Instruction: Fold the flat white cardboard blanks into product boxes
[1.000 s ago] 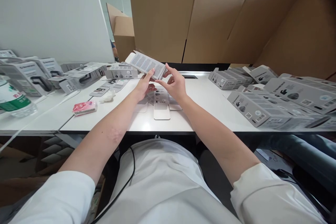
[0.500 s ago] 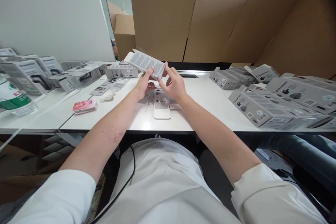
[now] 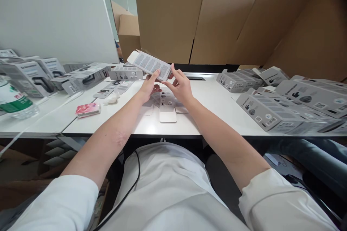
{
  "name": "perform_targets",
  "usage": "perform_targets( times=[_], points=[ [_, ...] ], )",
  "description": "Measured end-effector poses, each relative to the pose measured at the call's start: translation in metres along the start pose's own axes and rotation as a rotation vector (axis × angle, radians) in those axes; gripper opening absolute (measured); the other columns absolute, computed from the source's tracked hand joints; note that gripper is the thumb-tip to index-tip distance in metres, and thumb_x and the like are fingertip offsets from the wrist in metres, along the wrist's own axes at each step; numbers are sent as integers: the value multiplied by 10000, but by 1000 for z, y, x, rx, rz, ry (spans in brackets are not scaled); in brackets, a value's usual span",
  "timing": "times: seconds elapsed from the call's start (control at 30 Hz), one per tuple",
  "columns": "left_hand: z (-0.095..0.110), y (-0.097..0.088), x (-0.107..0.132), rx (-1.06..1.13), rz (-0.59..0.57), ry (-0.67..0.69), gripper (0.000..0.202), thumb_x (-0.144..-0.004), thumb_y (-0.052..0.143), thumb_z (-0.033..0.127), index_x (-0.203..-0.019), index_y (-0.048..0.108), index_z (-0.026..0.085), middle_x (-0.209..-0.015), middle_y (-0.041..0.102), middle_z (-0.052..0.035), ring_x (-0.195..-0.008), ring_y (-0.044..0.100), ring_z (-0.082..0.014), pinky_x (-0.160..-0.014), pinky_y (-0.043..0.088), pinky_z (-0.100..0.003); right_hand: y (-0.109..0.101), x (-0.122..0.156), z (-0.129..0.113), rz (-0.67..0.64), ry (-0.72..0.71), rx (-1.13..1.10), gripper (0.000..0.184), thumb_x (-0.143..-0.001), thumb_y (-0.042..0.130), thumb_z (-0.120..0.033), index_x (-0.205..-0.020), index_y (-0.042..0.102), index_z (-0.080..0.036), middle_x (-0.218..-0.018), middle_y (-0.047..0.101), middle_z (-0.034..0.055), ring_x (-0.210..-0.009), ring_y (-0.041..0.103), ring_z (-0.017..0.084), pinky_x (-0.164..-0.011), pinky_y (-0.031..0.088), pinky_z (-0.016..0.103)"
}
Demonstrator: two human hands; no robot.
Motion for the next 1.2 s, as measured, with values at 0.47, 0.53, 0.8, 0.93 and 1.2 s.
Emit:
perform_targets(
  times=[0.47, 0.53, 0.8, 0.93, 1.2],
  points=[
    [-4, -11, -10, -4, 73, -43, 589, -998, 807, 846, -1151, 796, 277, -904, 736, -31, -631, 576, -170, -723, 618, -353, -2, -7, -4, -53, 76, -154, 607, -1183, 824, -628, -1752, 748, -431, -1236, 778, 52, -695, 606, 169, -682, 680, 370],
    [-5, -9, -11, -1, 57, -45, 598, -989, 813, 858, -1146, 799, 281, -895, 735, -30, -615, 583, -168, -704, 611, -355, -5, -8, -2, -4, 98, -171, 548, -1189, 792, -681, -1650, 812, -386, -1220, 779, 61, -695, 610, 168, -645, 652, 354],
    [-4, -6, -9, -4, 21, -77, 615, -958, 832, 889, -1103, 784, 294, -861, 721, -38, -586, 558, -173, -659, 621, -355, -10, -10, -4, 59, 142, -224, 595, -1097, 847, -819, -1386, 878, -299, -1179, 800, 84, -882, 706, 218, -655, 616, 328],
    [-6, -5, -9, -1, 3, -68, 617, -919, 871, 880, -1078, 781, 291, -873, 718, -30, -576, 552, -158, -688, 630, -377, -8, -8, -3, 58, 171, -257, 606, -1086, 841, -841, -1311, 835, -279, -1126, 781, 64, -835, 680, 197, -624, 573, 308],
    [-10, -5, -8, -19, -9, -66, 541, -956, 869, 808, -1082, 802, 286, -942, 751, -62, -643, 607, -192, -699, 622, -382, -5, -5, 5, 19, 169, -261, 503, -1129, 821, -768, -1273, 741, -292, -1133, 761, 38, -682, 596, 145, -582, 530, 297]
  ],
)
Point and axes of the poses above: each hand's wrist, its own x-axis away from the middle knuckle, its own y-axis out of the palm, z = x × y, the point moved 3 cm from there along -x, towards the middle knuckle
